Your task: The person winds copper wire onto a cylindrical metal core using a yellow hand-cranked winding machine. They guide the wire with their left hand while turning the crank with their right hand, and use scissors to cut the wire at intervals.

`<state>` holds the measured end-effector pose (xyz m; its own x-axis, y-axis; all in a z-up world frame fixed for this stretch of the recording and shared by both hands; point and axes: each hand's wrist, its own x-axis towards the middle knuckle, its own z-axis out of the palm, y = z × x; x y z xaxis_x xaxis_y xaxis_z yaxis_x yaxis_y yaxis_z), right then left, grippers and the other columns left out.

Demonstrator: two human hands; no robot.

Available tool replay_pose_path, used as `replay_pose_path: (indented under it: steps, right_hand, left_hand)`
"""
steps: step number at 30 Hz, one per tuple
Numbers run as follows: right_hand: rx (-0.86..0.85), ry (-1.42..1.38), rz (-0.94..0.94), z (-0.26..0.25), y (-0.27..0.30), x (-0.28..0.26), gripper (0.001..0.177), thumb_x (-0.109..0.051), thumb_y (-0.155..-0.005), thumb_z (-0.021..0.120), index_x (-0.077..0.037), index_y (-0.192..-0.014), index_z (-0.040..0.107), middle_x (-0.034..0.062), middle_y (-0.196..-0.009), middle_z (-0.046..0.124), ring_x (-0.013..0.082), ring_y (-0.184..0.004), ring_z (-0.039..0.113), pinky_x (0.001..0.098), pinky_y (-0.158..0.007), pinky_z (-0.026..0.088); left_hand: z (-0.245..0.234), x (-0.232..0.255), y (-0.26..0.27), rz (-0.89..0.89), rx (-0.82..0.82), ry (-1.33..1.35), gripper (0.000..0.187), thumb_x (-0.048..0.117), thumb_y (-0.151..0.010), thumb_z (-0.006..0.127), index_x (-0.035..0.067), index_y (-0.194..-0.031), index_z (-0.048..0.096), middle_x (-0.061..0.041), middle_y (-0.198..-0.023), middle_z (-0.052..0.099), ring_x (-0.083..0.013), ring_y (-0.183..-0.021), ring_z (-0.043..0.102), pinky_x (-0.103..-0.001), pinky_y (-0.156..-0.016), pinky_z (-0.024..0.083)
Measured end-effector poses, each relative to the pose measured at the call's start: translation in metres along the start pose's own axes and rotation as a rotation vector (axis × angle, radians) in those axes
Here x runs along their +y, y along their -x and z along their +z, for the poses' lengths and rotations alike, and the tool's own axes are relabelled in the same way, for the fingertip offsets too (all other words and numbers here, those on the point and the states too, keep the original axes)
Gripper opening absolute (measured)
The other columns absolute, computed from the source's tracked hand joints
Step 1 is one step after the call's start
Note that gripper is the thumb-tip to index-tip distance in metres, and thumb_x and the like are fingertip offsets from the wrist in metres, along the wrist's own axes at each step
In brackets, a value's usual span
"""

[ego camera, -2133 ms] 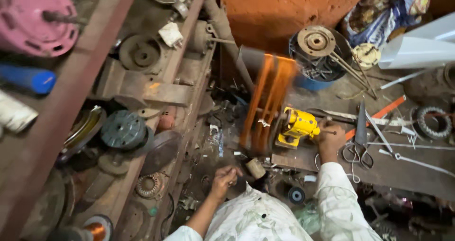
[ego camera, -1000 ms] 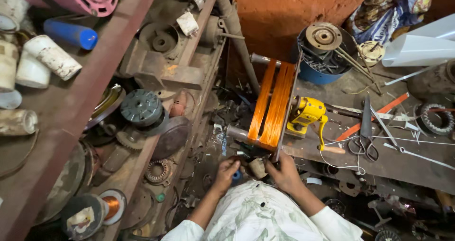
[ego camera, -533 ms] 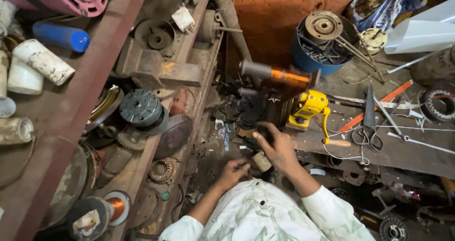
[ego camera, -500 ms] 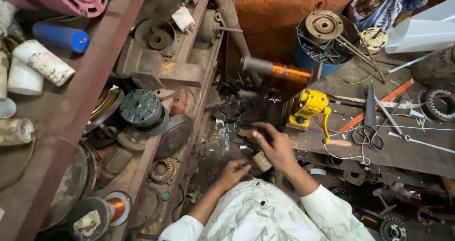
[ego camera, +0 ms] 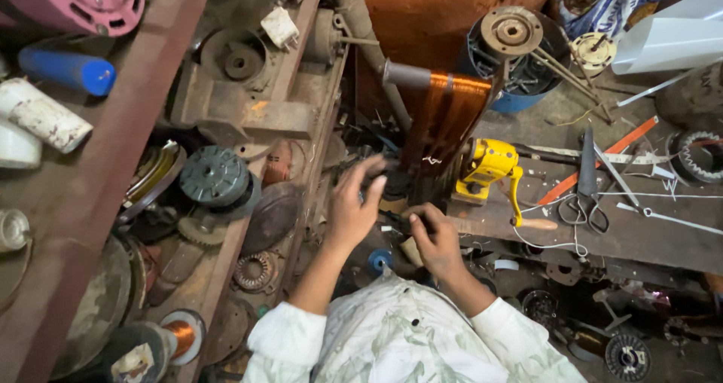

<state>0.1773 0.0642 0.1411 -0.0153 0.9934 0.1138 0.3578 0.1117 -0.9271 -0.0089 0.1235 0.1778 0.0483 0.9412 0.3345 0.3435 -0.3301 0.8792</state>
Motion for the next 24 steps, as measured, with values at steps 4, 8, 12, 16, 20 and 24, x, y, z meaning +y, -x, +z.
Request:
replay_pose_path:
  steps: [4, 8, 12, 16, 20, 24]
  right_hand:
    - [0.047, 0.207, 0.014, 0.002, -0.006, 0.006, 0.016, -0.016, -0.096, 0.062, -0.002, -0.102, 0.068, 0.0178, -0.091, 0.067, 0.0337, -0.084, 0.067, 0.0383, -0.075, 0.052]
    - [-0.01, 0.218, -0.049, -0.002, -0.014, 0.019, 0.015, -0.014, -0.095, 0.062, 0.0, -0.1, 0.064, 0.0221, -0.094, 0.064, 0.0431, -0.09, 0.064, 0.0454, -0.078, 0.052]
    - [-0.066, 0.245, -0.089, -0.008, -0.021, 0.029, 0.017, -0.015, -0.094, 0.062, 0.0, -0.102, 0.065, 0.0225, -0.098, 0.064, 0.0453, -0.092, 0.063, 0.0487, -0.078, 0.051]
    - [-0.131, 0.314, -0.063, -0.008, -0.035, 0.045, 0.02, -0.019, -0.092, 0.063, -0.001, -0.102, 0.066, 0.0228, -0.098, 0.065, 0.0455, -0.091, 0.064, 0.0509, -0.078, 0.051]
    - [-0.176, 0.354, -0.129, 0.001, -0.051, 0.072, 0.023, -0.021, -0.091, 0.063, 0.0, -0.101, 0.066, 0.0248, -0.099, 0.067, 0.0465, -0.091, 0.064, 0.0537, -0.08, 0.051]
    - [-0.228, 0.479, -0.044, 0.015, -0.064, 0.095, 0.025, -0.026, -0.092, 0.063, -0.001, -0.097, 0.067, 0.0262, -0.093, 0.069, 0.0461, -0.087, 0.067, 0.0551, -0.079, 0.053]
  left_hand:
    - [0.045, -0.022, -0.035, -0.016, -0.074, 0.212, 0.03, 0.018, -0.104, 0.062, 0.002, -0.13, 0.062, -0.013, -0.121, 0.07, -0.0223, -0.113, 0.068, -0.034, -0.1, 0.052]
    - [0.087, -0.074, -0.029, -0.216, -0.107, 0.539, 0.032, 0.021, -0.105, 0.061, 0.003, -0.131, 0.06, -0.007, -0.118, 0.069, -0.0133, -0.11, 0.065, -0.029, -0.097, 0.052]
    - [0.103, -0.096, -0.016, -0.293, -0.068, 0.849, 0.03, 0.018, -0.105, 0.06, 0.003, -0.131, 0.058, -0.002, -0.122, 0.067, -0.0101, -0.113, 0.062, -0.026, -0.1, 0.048]
    - [0.102, -0.089, -0.017, -0.296, -0.023, 0.846, 0.024, 0.015, -0.105, 0.061, 0.001, -0.124, 0.064, -0.001, -0.113, 0.071, -0.0111, -0.104, 0.065, -0.027, -0.094, 0.05]
    - [0.11, -0.075, -0.017, -0.306, 0.051, 0.718, 0.024, 0.017, -0.105, 0.061, 0.001, -0.12, 0.07, -0.002, -0.104, 0.073, -0.0104, -0.095, 0.065, -0.026, -0.088, 0.05]
    - [0.116, -0.074, -0.016, -0.282, 0.099, 0.67, 0.021, 0.017, -0.106, 0.062, 0.0, -0.114, 0.072, -0.003, -0.1, 0.073, -0.0112, -0.095, 0.066, -0.027, -0.09, 0.051]
